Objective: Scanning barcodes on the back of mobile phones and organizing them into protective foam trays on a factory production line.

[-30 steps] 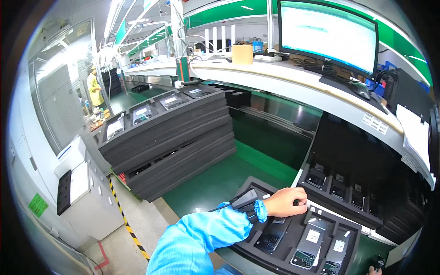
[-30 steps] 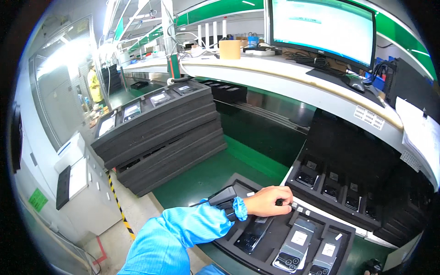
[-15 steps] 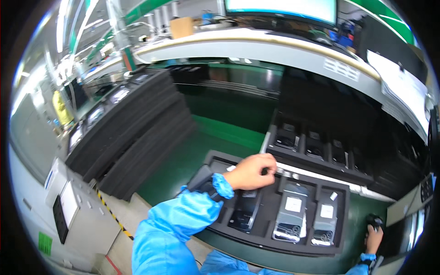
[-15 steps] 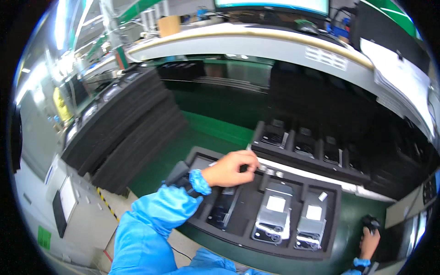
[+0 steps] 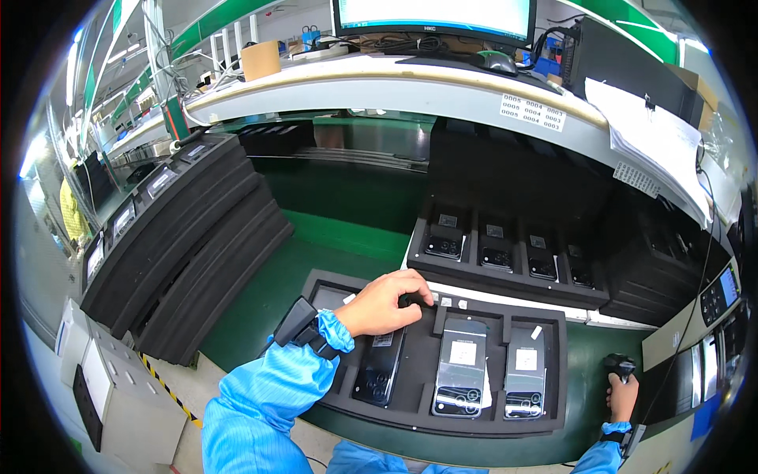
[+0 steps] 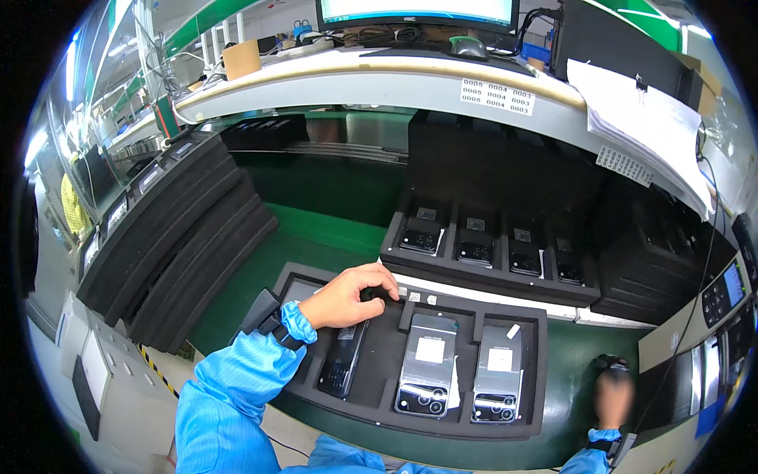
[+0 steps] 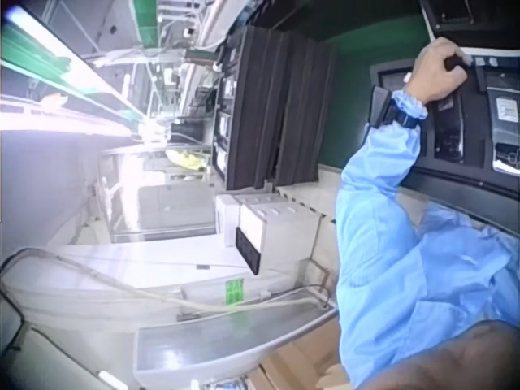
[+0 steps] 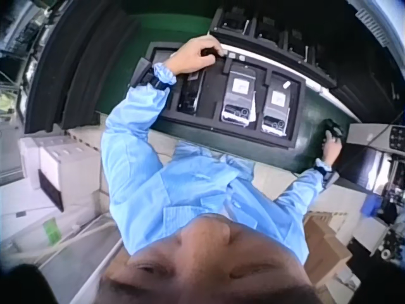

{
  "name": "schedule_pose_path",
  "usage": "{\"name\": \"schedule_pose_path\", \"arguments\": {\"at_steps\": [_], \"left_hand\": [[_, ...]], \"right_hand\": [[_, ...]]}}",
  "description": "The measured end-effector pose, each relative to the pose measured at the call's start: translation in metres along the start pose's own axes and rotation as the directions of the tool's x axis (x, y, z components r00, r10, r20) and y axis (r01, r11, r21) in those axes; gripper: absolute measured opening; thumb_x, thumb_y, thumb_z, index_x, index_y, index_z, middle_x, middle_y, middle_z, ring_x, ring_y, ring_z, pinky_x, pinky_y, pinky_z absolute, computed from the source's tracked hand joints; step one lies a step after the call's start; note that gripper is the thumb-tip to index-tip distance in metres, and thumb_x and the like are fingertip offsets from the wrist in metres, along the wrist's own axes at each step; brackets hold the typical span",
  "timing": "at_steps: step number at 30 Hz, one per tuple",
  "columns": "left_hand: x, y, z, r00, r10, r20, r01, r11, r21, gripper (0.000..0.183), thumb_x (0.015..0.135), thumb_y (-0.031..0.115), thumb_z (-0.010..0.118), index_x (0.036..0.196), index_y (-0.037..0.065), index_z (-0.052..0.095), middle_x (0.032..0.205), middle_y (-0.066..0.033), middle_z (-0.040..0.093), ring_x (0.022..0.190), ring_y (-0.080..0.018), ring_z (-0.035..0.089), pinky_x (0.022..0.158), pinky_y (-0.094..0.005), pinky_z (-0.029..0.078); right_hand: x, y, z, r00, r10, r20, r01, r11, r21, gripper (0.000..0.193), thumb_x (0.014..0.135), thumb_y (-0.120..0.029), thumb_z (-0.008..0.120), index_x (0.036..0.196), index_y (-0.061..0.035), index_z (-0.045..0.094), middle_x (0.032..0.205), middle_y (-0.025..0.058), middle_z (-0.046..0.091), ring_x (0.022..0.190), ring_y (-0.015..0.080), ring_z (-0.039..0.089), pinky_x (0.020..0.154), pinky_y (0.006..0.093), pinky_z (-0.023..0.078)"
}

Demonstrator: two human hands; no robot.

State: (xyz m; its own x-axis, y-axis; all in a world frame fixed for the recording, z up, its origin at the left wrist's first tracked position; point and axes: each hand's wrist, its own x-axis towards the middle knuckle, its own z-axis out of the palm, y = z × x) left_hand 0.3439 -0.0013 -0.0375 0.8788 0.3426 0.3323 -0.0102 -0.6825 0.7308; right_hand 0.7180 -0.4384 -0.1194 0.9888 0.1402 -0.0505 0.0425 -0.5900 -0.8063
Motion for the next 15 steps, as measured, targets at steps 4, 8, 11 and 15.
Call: {"name": "schedule_pose_path", "arguments": {"at_steps": [4, 8, 11, 15], "left_hand": [[-0.001, 0.0, 0.0, 1.0, -0.023, 0.01, 0.023, 1.0, -0.003, 0.021, 0.078, 0.002, 0.062, 0.098, 0.001, 0.069, 0.108, -0.0106, 0.066, 0.108, -0.0264, 0.063, 0.1, -0.0369, 0.048], [-0.001, -0.001, 0.0, 1.0, -0.016, 0.024, 0.015, 1.0, 0.004, 0.02, 0.079, 0.003, 0.062, 0.098, 0.001, 0.069, 0.108, -0.0107, 0.066, 0.108, -0.0264, 0.063, 0.1, -0.0364, 0.048], [-0.001, -0.008, 0.004, 1.0, 0.01, -0.013, -0.01, 1.0, 0.001, 0.019, 0.078, 0.004, 0.063, 0.096, 0.001, 0.069, 0.106, -0.0109, 0.067, 0.106, -0.0268, 0.064, 0.099, -0.0365, 0.049], [0.002, -0.018, 0.009, 0.991, 0.128, -0.04, -0.126, 0.99, 0.065, 0.019, 0.076, 0.009, 0.067, 0.094, 0.004, 0.07, 0.1, -0.0112, 0.068, 0.1, -0.0291, 0.065, 0.092, -0.0397, 0.052]], "right_hand": [[-0.004, -0.006, 0.001, 0.999, 0.03, -0.019, -0.031, 0.999, -0.012, 0.016, 0.086, -0.016, 0.068, 0.095, -0.0021, 0.063, 0.06, 0.0033, 0.056, 0.044, 0.0124, 0.051, 0.04, 0.0289, 0.04], [0.002, 0.004, 0.0, 1.0, -0.021, 0.002, 0.021, 1.0, 0.017, 0.017, 0.087, -0.016, 0.068, 0.096, -0.0022, 0.062, 0.061, 0.003, 0.055, 0.045, 0.0117, 0.051, 0.04, 0.0285, 0.04], [0.016, 0.024, -0.002, 1.0, -0.013, -0.008, 0.013, 1.0, 0.013, 0.017, 0.087, -0.015, 0.068, 0.096, -0.0027, 0.062, 0.061, 0.0021, 0.055, 0.046, 0.011, 0.051, 0.04, 0.0281, 0.04], [0.026, 0.035, 0.001, 0.992, -0.117, 0.043, 0.109, 0.983, 0.148, 0.012, 0.089, -0.017, 0.066, 0.097, -0.0084, 0.062, 0.065, -0.0032, 0.051, 0.046, 0.0085, 0.044, 0.039, 0.0254, 0.033]]}}
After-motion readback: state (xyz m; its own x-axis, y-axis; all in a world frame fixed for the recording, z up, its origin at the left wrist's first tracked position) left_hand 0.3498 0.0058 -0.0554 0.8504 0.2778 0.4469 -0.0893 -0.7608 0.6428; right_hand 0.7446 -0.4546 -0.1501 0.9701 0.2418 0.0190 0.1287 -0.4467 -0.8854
